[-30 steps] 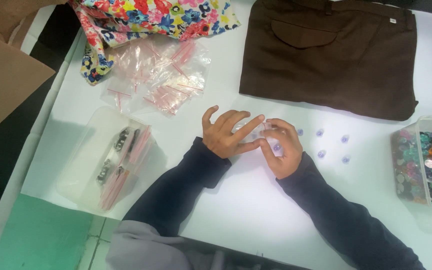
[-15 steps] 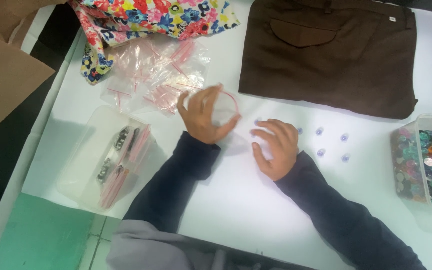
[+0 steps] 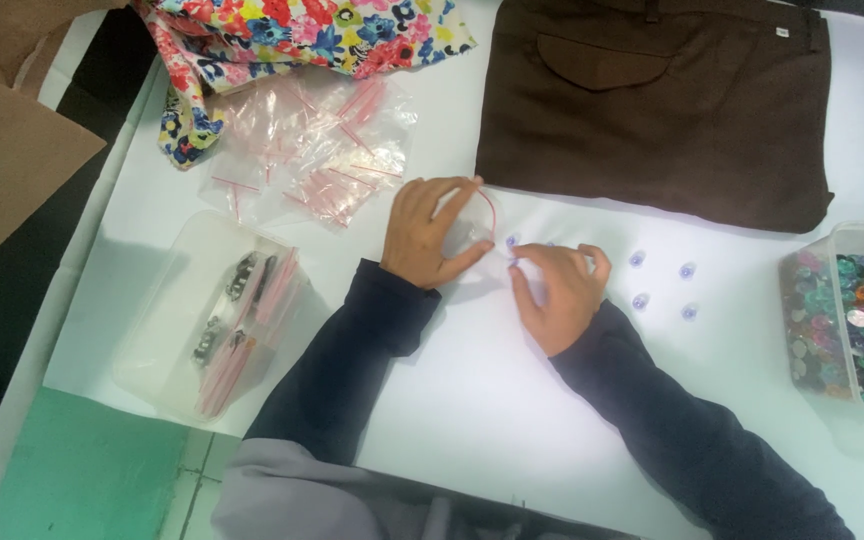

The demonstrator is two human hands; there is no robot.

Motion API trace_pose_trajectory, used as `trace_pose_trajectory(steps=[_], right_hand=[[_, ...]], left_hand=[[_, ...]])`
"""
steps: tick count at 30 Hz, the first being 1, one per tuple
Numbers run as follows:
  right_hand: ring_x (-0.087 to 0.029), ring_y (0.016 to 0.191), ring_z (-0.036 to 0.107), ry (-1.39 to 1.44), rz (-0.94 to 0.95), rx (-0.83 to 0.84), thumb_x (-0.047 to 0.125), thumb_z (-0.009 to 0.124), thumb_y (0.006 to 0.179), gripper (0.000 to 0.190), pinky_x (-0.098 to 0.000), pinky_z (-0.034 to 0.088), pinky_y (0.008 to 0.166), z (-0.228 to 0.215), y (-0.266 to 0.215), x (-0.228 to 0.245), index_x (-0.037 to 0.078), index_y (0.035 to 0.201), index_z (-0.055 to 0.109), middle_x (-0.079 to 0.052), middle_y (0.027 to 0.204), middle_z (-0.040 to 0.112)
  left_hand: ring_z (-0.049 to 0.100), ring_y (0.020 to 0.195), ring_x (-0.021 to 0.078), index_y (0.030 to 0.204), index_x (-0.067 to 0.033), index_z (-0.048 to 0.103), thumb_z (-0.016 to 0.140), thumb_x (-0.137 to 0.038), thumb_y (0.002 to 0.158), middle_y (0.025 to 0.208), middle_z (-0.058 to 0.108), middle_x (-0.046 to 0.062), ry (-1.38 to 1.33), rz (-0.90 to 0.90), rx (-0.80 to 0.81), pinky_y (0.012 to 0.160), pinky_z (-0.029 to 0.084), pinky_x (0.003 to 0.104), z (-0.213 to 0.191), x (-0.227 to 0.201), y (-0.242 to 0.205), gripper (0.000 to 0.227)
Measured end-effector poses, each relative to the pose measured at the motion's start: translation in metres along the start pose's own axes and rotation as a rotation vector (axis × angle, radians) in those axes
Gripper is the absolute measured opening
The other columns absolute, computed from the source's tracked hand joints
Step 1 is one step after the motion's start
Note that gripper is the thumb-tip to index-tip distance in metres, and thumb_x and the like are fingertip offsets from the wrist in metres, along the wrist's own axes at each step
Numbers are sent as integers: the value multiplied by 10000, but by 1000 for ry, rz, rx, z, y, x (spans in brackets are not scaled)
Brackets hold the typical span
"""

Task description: Sorting purple buttons from a mixed container and placing them into a small plastic bag.

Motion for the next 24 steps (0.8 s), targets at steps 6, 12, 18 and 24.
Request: trace_pose_trajectory(steps=[6,12,18,24], right_hand=[[-181,1064,625,190,-79,-297,89,714,954,224,-415,316,1057,-3,0,-9,96,1153,611,20,1101,697],[-232,1210,576,223,-95,-275,169,533,1059,169,-452,273,1100,-8,9,1,112,1205,598,-57,1281,666],[-365,1453,352,-2,-21,109,150,470,1067,309,-603,101,1156,-11,13,9,94,1337,609,-169,1474,532],[-249,1484,421,-278,-16,454,314,432,1095,396,-706,-127,1158,-2,5,8,199,1418,631,-61,1469,621]], left_hand=[[523,1332,290,1461,-174,547,692,-626,894,1405,570,100,-33,144,98,1177,325,564,0,-22,0,740],[536,1337,262,1471,-137,522,696,-660,870,1428,569,88,-84,132,88,1212,310,534,5,-31,-2,815],[514,1348,267,1479,-74,482,726,-586,885,1430,559,98,-137,-80,16,1222,267,545,1,-14,-5,822],[471,1368,295,1514,-58,404,747,-488,880,1481,498,118,-176,-162,-196,1225,216,553,1,-11,-8,839]])
Point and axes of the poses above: each hand's wrist, its own y-axis towards the middle knuckle, its own z-axis out of the palm, x = y × z, the point moved 1 cm from there along y, towards the middle knuckle
